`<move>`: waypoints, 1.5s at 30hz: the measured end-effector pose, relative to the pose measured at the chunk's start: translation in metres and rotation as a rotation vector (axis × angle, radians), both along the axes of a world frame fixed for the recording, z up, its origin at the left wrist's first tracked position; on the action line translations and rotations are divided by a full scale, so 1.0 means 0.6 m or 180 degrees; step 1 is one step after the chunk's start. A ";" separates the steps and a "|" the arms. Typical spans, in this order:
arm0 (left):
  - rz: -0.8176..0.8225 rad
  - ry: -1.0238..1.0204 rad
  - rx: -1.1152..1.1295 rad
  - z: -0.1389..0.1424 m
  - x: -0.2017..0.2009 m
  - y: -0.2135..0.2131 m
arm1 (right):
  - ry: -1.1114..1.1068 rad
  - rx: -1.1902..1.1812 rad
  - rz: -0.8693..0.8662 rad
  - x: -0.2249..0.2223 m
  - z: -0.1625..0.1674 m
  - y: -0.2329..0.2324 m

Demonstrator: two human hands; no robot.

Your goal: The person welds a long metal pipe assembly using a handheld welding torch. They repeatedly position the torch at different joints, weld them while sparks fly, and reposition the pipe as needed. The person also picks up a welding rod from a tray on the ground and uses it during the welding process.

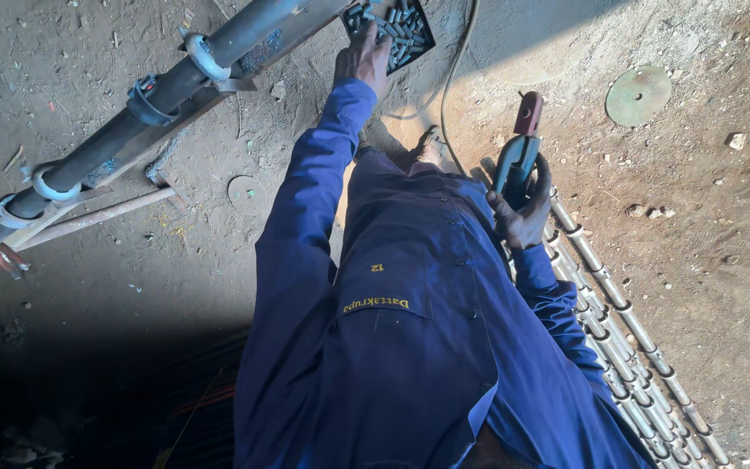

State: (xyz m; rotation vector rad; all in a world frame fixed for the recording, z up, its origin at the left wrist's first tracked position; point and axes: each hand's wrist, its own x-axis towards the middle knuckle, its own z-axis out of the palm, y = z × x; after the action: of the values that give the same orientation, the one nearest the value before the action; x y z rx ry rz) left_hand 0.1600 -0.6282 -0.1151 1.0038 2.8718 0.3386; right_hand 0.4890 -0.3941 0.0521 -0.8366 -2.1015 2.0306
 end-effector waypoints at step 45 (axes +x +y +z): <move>0.1228 -0.0372 0.1047 0.065 0.204 -0.254 | -0.0166 0.0026 0.0956 -0.030 -0.096 -0.102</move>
State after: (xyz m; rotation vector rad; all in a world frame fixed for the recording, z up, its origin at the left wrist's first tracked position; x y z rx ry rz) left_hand 0.2824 -0.7805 -0.0762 0.4287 2.9434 0.8875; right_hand 0.4712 -0.4552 -0.0054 -0.6088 -2.3877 2.1564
